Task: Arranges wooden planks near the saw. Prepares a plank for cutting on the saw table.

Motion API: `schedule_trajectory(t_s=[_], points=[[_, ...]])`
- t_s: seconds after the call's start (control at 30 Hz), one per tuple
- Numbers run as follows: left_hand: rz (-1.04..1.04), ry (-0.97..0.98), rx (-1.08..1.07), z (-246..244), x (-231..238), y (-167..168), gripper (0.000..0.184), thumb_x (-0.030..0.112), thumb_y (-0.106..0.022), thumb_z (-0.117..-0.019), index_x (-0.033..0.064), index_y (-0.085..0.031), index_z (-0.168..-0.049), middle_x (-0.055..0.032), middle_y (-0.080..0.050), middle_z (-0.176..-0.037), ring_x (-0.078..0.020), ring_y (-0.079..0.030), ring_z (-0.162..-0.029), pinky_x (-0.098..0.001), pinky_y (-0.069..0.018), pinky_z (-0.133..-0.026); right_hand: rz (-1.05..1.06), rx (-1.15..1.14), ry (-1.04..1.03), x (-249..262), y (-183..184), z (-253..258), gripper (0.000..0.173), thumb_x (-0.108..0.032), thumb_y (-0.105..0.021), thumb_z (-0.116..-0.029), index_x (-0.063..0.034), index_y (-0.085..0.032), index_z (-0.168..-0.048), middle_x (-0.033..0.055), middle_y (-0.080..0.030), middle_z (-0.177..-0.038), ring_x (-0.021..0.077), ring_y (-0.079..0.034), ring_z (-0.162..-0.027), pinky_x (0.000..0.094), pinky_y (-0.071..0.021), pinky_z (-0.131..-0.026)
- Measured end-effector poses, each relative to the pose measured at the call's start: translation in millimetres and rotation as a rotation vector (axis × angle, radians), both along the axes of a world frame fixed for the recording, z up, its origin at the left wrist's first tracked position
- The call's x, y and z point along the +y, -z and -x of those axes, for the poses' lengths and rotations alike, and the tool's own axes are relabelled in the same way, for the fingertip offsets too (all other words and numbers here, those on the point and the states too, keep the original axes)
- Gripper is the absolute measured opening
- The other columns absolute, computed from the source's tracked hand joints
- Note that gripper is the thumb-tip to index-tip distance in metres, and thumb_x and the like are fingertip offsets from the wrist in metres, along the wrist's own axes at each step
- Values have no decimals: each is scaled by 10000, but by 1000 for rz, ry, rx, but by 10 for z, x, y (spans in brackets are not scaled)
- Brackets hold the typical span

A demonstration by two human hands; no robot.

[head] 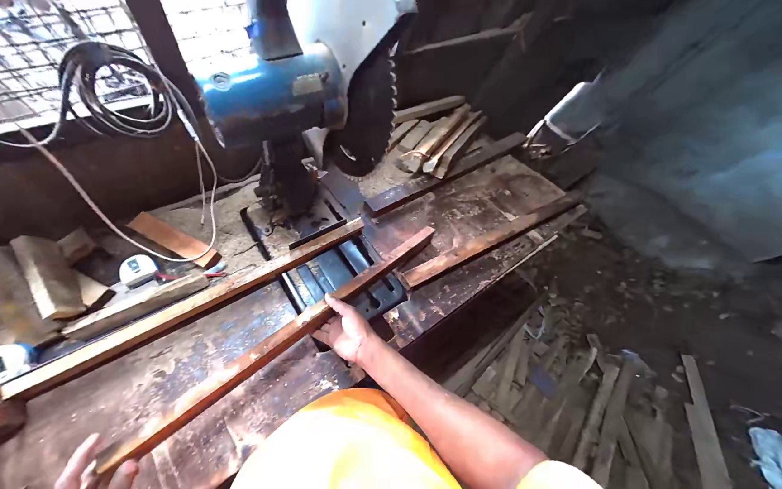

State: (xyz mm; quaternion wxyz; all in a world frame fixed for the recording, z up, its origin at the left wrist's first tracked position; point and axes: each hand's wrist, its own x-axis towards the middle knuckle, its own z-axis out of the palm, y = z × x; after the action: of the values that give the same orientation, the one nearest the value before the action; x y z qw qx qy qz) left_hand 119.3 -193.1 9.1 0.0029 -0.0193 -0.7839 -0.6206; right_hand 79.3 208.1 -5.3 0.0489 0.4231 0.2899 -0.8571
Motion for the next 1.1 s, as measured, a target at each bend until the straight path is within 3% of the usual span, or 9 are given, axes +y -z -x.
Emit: schedule_trajectory(t_s=[0.1,0.23,0.33,0.43,0.6,0.7,0.73,0.9,1.1], points=[[2,-170,-2,177,-81,-78,613,77,-585,-991,-92,-286,-1499,-95,-679,-1126,-88,-700,-840,-284,-620,-749,-22,14,1,-236,-46,101,535,-404,-593,-1031,-52,-487,-1419,164,-630,-1273,285,-656,-1109,452,-560,-947],[-73,-450,-14,482,-219,61,363,225,-587,-1054,-37,-568,-1305,-28,-696,-913,-87,-673,-679,-253,-603,-626,-114,-64,-19,-497,-117,292,442,-321,-630,-1020,-15,-524,-1321,159,-686,-1007,240,-714,-800,370,-622,-730],[-4,-501,-44,681,-281,85,349,231,-595,-1050,-18,-625,-1292,-49,-705,-993,-75,-683,-738,-245,-604,-679,-186,-83,-30,-685,-143,455,401,-245,-648,-1008,5,-524,-1295,176,-687,-968,250,-715,-757,373,-627,-699],[-4,-459,-166,814,-248,26,444,181,-624,-1029,19,-542,-1434,-121,-675,-1230,-129,-697,-938,-307,-592,-865,-226,-103,-61,-799,-168,583,381,-247,-664,-995,11,-566,-1257,167,-711,-961,242,-727,-748,367,-635,-685],[-309,-682,-187,1096,-307,350,390,67,-651,-998,10,-587,-1378,-60,-704,-1011,-104,-673,-770,-275,-595,-727,-278,-166,-106,-1008,-102,779,392,-197,-671,-976,1,-551,-1292,183,-703,-1027,255,-729,-770,379,-639,-695],[-370,-759,-227,1173,-221,463,143,135,-621,-1030,10,-673,-1075,-32,-710,-838,-118,-686,-713,-309,-611,-691,-340,-201,-141,-1136,-69,875,388,-201,-669,-979,-11,-554,-1297,166,-706,-1034,240,-730,-788,375,-639,-708],[-369,-760,-263,1179,-210,476,175,171,-609,-1041,9,-674,-1033,-38,-709,-827,-126,-682,-710,-320,-606,-689,-354,-198,-171,-1210,-50,922,393,-205,-667,-982,-16,-550,-1306,162,-703,-1050,241,-730,-809,375,-638,-714],[-407,-771,-400,1374,-278,559,397,150,-670,-1003,-70,-595,-1325,-160,-738,-1012,-192,-731,-855,-351,-613,-811,-474,-229,-252,-1515,112,1192,376,-242,-670,-990,-20,-548,-1269,130,-724,-951,210,-737,-719,337,-641,-647],[-163,-790,-367,1615,-359,710,397,209,-767,-934,-17,-626,-1228,-124,-762,-970,-209,-753,-845,-425,-628,-827,-604,-263,-350,-1629,130,1342,436,-386,-624,-1022,-16,-542,-1238,100,-724,-864,187,-731,-687,322,-630,-620]])
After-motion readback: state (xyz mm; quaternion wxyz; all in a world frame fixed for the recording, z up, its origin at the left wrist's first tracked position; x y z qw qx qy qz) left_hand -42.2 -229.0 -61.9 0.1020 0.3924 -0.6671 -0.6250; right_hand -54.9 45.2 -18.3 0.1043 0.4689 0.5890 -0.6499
